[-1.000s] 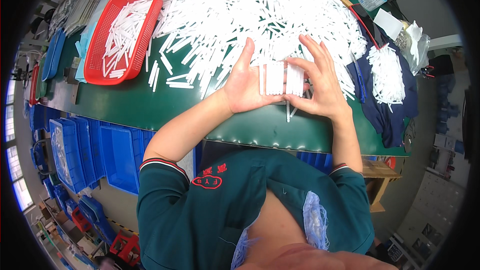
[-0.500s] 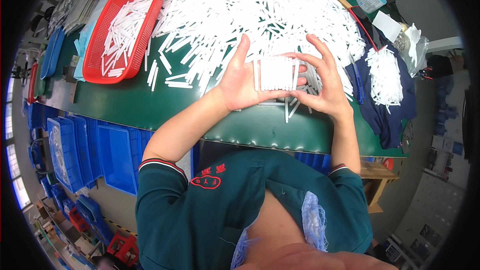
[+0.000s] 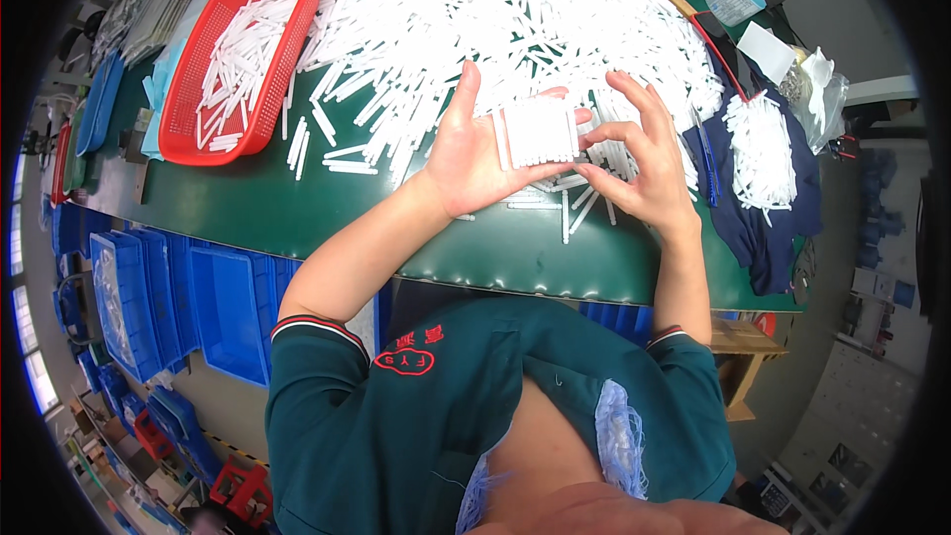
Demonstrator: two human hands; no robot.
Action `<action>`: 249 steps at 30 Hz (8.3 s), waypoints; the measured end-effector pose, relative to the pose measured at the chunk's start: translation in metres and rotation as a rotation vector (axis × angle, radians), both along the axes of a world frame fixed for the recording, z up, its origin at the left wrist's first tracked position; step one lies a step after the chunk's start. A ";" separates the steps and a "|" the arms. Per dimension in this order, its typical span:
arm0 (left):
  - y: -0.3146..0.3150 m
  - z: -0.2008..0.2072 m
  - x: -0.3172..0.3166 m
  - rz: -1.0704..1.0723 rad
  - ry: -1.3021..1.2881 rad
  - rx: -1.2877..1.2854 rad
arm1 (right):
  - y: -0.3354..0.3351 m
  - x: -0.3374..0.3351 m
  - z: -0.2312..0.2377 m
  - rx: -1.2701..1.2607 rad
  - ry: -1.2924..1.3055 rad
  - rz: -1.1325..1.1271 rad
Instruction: The person sorts and arranges small white plastic components on a table by hand.
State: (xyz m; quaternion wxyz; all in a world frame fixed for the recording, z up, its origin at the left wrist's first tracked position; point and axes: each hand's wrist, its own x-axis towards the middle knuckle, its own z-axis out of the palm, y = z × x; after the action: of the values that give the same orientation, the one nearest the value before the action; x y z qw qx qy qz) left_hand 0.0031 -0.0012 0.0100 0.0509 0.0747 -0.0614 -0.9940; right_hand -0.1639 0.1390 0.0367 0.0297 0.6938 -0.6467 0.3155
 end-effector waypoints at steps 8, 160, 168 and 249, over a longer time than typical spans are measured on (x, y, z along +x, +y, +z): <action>0.001 -0.001 0.000 0.017 -0.050 -0.085 | -0.001 0.004 -0.002 0.028 0.111 0.022; -0.022 -0.029 0.015 -0.102 -0.305 -0.061 | -0.017 0.035 -0.050 -0.468 -0.049 -0.019; -0.023 -0.037 0.017 -0.163 -0.297 -0.073 | -0.022 0.033 -0.060 -0.122 -0.176 0.156; 0.004 -0.010 0.004 -0.183 -0.169 -0.217 | 0.002 0.008 -0.014 -0.212 -0.084 0.059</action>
State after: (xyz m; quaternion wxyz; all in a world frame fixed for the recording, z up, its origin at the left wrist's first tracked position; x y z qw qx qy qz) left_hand 0.0070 0.0027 0.0001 -0.0372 0.1461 -0.1791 -0.9722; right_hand -0.1558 0.1414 0.0224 0.0665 0.6917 -0.5896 0.4117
